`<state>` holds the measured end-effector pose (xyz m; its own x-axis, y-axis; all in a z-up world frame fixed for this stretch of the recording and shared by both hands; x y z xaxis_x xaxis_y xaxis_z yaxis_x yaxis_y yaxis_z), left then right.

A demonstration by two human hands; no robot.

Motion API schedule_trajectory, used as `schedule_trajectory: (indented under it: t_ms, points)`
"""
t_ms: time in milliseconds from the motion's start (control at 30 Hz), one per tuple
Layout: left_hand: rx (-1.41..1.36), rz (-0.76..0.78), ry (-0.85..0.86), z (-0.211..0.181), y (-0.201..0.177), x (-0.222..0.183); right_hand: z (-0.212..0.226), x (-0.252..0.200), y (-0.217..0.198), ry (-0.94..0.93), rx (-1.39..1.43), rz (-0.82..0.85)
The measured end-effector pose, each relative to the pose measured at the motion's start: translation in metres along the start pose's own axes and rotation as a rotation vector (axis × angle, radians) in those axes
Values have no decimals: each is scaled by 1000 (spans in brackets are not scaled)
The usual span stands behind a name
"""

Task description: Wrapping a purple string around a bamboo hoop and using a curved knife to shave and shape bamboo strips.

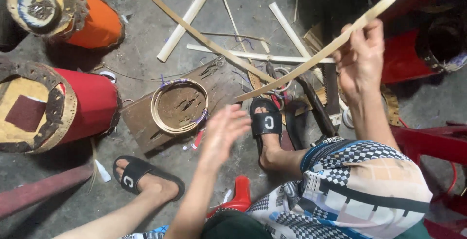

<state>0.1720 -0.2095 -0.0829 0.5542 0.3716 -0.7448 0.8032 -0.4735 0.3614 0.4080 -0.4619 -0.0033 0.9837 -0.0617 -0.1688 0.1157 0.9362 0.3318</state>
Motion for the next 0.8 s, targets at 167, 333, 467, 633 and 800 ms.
schedule_trajectory:
  t_ms: [167,333,467,633,800]
  points:
    - [-217,104,66,-11,30,-22,-64,-42,-12,397,75,16]
    - [-254,-22,349,-41,-6,-5,-49,-56,-10,439,351,-45]
    - [-499,5,356,-64,-18,-4,-59,-41,-43,364,344,-154]
    - [-557,21,391,-78,-29,0,-55,-49,-24,413,240,-4]
    - [-144,-39,788,-94,-5,-31,-27,-61,30,147,-300,312]
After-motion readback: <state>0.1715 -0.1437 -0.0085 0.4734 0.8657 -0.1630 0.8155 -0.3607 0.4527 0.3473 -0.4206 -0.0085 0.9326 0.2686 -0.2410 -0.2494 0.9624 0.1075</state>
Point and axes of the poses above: each hand's wrist, its own x-axis towards the middle knuckle, its own y-axis out of the palm, z = x × y, the point moved 5 cm from there along x, towards the middle knuckle, and after that the axes turned 13 degrees about -z, right-handed, at the moved point
